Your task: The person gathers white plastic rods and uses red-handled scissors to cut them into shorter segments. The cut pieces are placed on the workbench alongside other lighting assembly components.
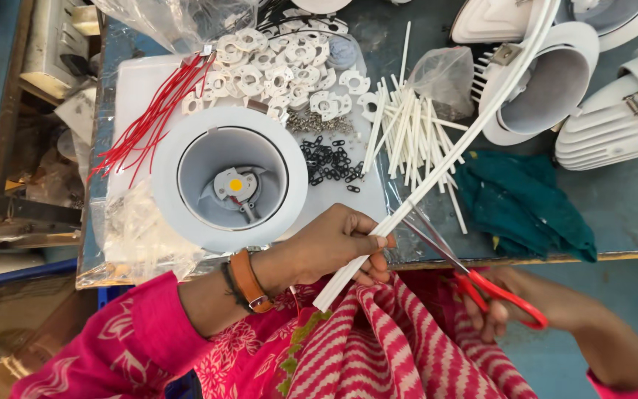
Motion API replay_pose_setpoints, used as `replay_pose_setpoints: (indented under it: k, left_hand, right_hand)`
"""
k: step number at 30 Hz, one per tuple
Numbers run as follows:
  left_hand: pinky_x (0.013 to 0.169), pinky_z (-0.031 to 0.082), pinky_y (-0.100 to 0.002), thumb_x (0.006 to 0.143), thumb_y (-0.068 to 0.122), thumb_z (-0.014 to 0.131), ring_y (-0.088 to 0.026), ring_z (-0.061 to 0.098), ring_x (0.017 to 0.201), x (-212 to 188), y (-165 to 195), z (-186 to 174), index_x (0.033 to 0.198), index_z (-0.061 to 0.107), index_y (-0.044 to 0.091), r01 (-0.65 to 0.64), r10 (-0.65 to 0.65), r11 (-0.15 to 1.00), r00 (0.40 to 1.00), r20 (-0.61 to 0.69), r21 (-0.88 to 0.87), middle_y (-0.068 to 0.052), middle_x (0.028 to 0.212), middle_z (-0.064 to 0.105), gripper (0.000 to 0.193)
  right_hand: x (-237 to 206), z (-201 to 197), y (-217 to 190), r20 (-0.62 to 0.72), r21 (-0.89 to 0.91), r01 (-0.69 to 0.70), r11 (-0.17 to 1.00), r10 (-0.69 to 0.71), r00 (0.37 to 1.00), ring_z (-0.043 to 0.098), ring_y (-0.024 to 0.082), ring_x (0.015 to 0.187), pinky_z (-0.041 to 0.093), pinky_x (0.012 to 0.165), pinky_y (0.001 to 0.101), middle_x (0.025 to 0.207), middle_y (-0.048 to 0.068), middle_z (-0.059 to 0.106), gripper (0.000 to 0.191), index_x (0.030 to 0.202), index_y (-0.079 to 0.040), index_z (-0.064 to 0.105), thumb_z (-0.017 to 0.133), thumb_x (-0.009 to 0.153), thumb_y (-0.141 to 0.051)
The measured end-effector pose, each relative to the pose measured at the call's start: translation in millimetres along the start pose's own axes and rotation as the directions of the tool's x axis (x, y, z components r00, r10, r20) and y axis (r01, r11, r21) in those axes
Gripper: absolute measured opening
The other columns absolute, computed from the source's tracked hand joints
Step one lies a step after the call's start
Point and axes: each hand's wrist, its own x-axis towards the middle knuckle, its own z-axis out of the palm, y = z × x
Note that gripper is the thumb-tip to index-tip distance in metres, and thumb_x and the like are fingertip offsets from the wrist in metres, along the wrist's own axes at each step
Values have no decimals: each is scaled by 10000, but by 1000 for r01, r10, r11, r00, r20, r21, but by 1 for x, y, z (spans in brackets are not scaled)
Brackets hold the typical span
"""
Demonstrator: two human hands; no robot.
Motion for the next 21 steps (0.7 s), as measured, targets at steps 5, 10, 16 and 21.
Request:
replay_pose_setpoints:
  k: [5,10,16,21]
  left_hand:
    - [645,658,-317,997,131,669,-216,731,712,-10,6,4,1028,701,-112,41,-44,997,998,52,60,-165,794,729,247]
    - [623,653,-310,986,137,643,-226,759,721,-18,12,1,1027,698,-106,92,-97,982,995,21,165,-157,778,735,252]
    - [625,654,-305,984,132,619,-233,767,729,-20,14,2,1118,696,-103,119,-120,981,993,-7,156,-163,794,722,281]
    - [646,655,-296,995,110,567,-229,774,761,-25,12,1,1212,654,-113,88,-83,976,996,-34,199,-163,809,731,323]
  right_hand:
    - [32,15,-54,-4,-168,-125,978,126,992,795,167,669,552,539,279,760,69,740,722,868,-30,667,761,669,-718]
    - [34,26,-73,-39,-210,-175,962,170,985,797,164,593,536,471,274,707,60,733,663,815,-46,688,728,681,-694]
    - [36,39,-77,-83,-160,-212,964,201,976,750,168,541,492,457,272,725,70,759,665,826,-28,679,706,705,-681]
    - [41,45,-82,-50,-96,-175,980,170,984,703,151,504,532,450,287,711,75,743,689,841,-7,669,723,695,-678]
